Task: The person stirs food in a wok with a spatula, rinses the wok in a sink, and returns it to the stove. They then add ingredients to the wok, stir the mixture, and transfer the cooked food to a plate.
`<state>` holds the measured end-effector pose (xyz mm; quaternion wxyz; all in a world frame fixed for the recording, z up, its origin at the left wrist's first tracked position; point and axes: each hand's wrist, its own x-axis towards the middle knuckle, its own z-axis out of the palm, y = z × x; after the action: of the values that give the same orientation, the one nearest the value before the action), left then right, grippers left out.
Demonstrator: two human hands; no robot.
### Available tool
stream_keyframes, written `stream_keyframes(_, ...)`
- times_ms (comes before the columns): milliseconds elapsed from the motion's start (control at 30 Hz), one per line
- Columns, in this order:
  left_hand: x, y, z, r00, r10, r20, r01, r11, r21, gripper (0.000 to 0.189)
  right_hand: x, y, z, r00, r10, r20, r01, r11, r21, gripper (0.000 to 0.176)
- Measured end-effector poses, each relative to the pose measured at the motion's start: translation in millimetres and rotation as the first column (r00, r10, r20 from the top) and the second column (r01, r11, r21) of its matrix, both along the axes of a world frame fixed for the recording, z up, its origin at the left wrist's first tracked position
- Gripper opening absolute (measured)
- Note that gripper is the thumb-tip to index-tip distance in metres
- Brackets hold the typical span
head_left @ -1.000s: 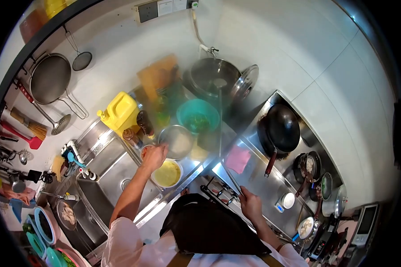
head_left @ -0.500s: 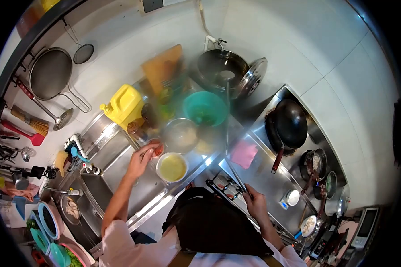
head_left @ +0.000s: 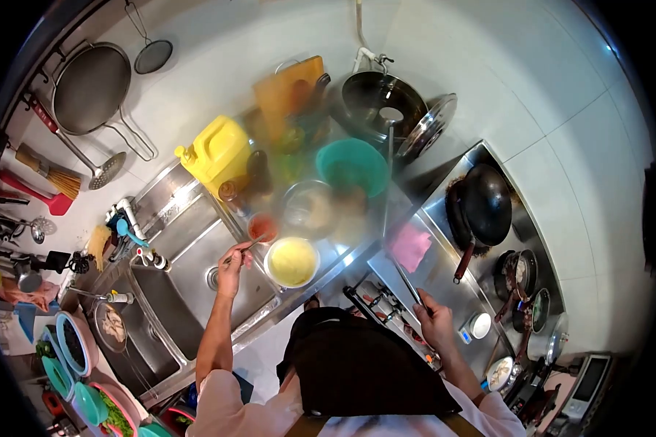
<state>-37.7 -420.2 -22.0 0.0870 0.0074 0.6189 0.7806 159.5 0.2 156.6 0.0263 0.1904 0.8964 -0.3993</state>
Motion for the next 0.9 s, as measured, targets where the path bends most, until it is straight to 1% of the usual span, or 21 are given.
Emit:
stream_keyframes(67,3,-2,-8,1.000,-0.006,0.015,0.006,1.000,0.016,0.048,-1,3,-1,0.999,0.009,0.030,-0.009,1.000,-0.002,0.037)
stream_keyframes(100,5,-2,-11,1.000,-0.001,0.024,0.000,0.999,0.034,0.048,-2,3,-1,0.999,0.035,-0.006,-0.034,0.999,0.038,0.037)
stream_keyframes(167,9,-1,-21,0.999,0.018,0.042,-0.022,0.997,0.076,0.048,-5,-1,8,0.999,0.008,0.046,-0.008,1.000,0.009,0.036)
stream_keyframes(300,23,6,-35,0.996,0.060,0.072,-0.071,0.986,0.151,0.048,-3,-3,8,0.999,0.014,0.047,-0.015,1.000,0.011,0.036)
stream_keyframes(467,38,32,-31,0.991,0.092,0.102,-0.108,0.980,0.167,0.045,-4,-2,7,0.999,0.035,0.037,-0.036,0.999,0.032,0.036)
stream_keyframes(500,40,39,-25,0.990,0.100,0.097,-0.114,0.981,0.157,0.048,-4,-2,7,0.999,0.031,0.045,-0.033,0.999,0.039,0.037)
stream_keyframes(600,37,62,-6,0.983,0.160,0.092,-0.171,0.977,0.129,0.047,-2,0,1,0.999,0.045,-0.001,-0.045,0.998,0.036,0.037)
stream_keyframes(633,32,68,6,0.986,0.151,0.076,-0.158,0.984,0.088,0.044,-2,0,-2,0.998,0.052,-0.029,-0.051,0.998,0.034,0.037)
stream_keyframes(733,9,69,33,0.994,0.102,0.033,-0.095,0.981,-0.170,0.041,-1,1,-8,0.998,0.055,-0.035,-0.054,0.998,0.035,0.036)
stream_keyframes(767,-1,65,34,0.995,0.090,0.040,-0.077,0.963,-0.259,0.040,-1,0,-5,0.999,0.046,-0.007,-0.046,0.999,0.027,0.036)
stream_keyframes(833,-19,62,49,0.999,0.032,-0.023,-0.038,0.916,-0.398,0.040,-2,-4,4,0.998,0.026,0.053,-0.026,1.000,0.009,0.036)
stream_keyframes(867,-26,62,61,0.999,-0.001,-0.051,-0.023,0.885,-0.466,0.039,0,-3,4,0.997,0.017,0.069,-0.017,1.000,-0.003,0.036)
stream_keyframes(900,-30,70,90,0.997,-0.012,-0.075,-0.030,0.852,-0.523,0.039,1,-3,3,0.996,0.008,0.085,-0.006,1.000,-0.015,0.036)
